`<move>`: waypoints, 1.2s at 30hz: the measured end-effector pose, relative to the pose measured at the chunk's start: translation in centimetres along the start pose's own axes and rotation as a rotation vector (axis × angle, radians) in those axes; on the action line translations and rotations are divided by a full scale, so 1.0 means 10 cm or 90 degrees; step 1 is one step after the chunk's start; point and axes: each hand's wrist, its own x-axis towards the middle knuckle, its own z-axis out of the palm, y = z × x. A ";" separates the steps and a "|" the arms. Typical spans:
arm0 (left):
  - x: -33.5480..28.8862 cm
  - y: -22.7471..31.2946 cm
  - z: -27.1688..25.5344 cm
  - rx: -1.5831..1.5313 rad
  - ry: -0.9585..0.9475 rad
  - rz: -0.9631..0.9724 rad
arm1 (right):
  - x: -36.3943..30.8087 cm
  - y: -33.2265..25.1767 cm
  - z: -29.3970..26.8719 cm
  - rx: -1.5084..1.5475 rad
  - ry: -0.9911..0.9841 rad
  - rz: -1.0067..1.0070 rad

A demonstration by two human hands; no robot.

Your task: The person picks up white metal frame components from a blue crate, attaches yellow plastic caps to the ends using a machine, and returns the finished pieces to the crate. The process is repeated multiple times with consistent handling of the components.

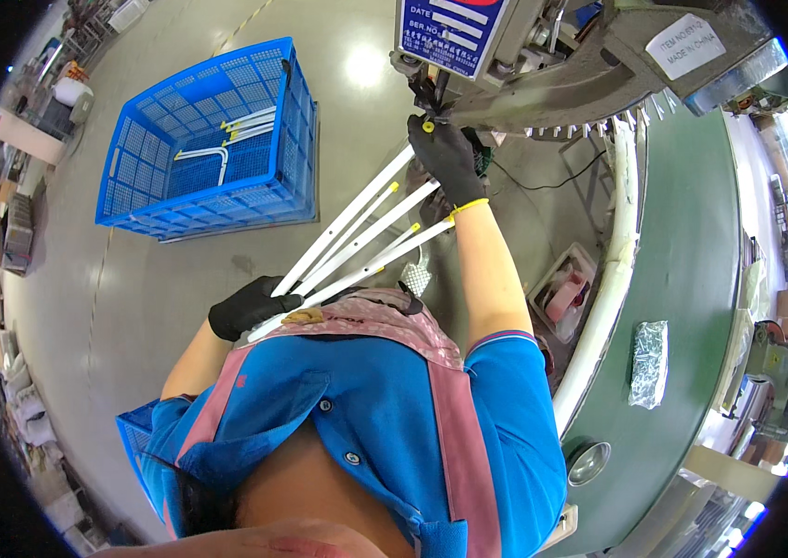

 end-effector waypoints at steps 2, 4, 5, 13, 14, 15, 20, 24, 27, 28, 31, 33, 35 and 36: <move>-0.04 0.10 -0.03 -0.030 -0.016 -0.021 | 0.01 0.11 0.11 0.036 0.029 -0.100; -0.09 0.20 -0.04 -0.078 -0.016 -0.064 | 0.06 0.15 0.10 0.208 -0.006 -0.067; -0.12 0.26 -0.05 -0.075 -0.025 -0.071 | 0.12 0.14 0.06 0.349 -0.068 0.033; -0.16 0.25 0.03 -0.231 -0.073 -0.122 | -0.05 -0.12 -0.03 0.529 -0.084 0.222; -0.09 0.21 0.05 -0.194 -0.057 -0.146 | -0.03 -0.08 -0.01 0.269 -0.009 0.017; -0.07 0.15 0.07 -0.176 -0.058 -0.115 | -0.06 -0.06 0.02 0.011 0.058 -0.227; -0.01 0.02 0.10 -0.190 -0.035 -0.131 | -0.10 -0.02 0.02 0.282 -0.145 0.218; -0.02 0.03 0.09 -0.201 -0.051 -0.120 | -0.27 -0.03 -0.12 0.421 -0.124 0.181; 0.01 0.02 0.12 -0.177 -0.039 -0.091 | -0.42 0.05 -0.15 0.366 -0.118 0.242; 0.03 0.01 0.14 -0.181 -0.033 -0.082 | -0.48 0.09 -0.16 0.334 -0.129 0.279; 0.06 -0.03 0.19 -0.196 -0.029 -0.082 | -0.54 0.16 -0.15 0.419 0.009 0.203; 0.06 -0.05 0.21 -0.210 -0.024 -0.097 | -0.53 0.16 -0.15 0.456 0.030 0.209; 0.06 -0.07 0.22 -0.178 -0.021 -0.073 | -0.51 0.11 -0.16 0.475 0.039 0.250; 0.06 -0.07 0.22 -0.166 -0.019 -0.063 | -0.50 0.07 -0.16 0.487 0.046 0.254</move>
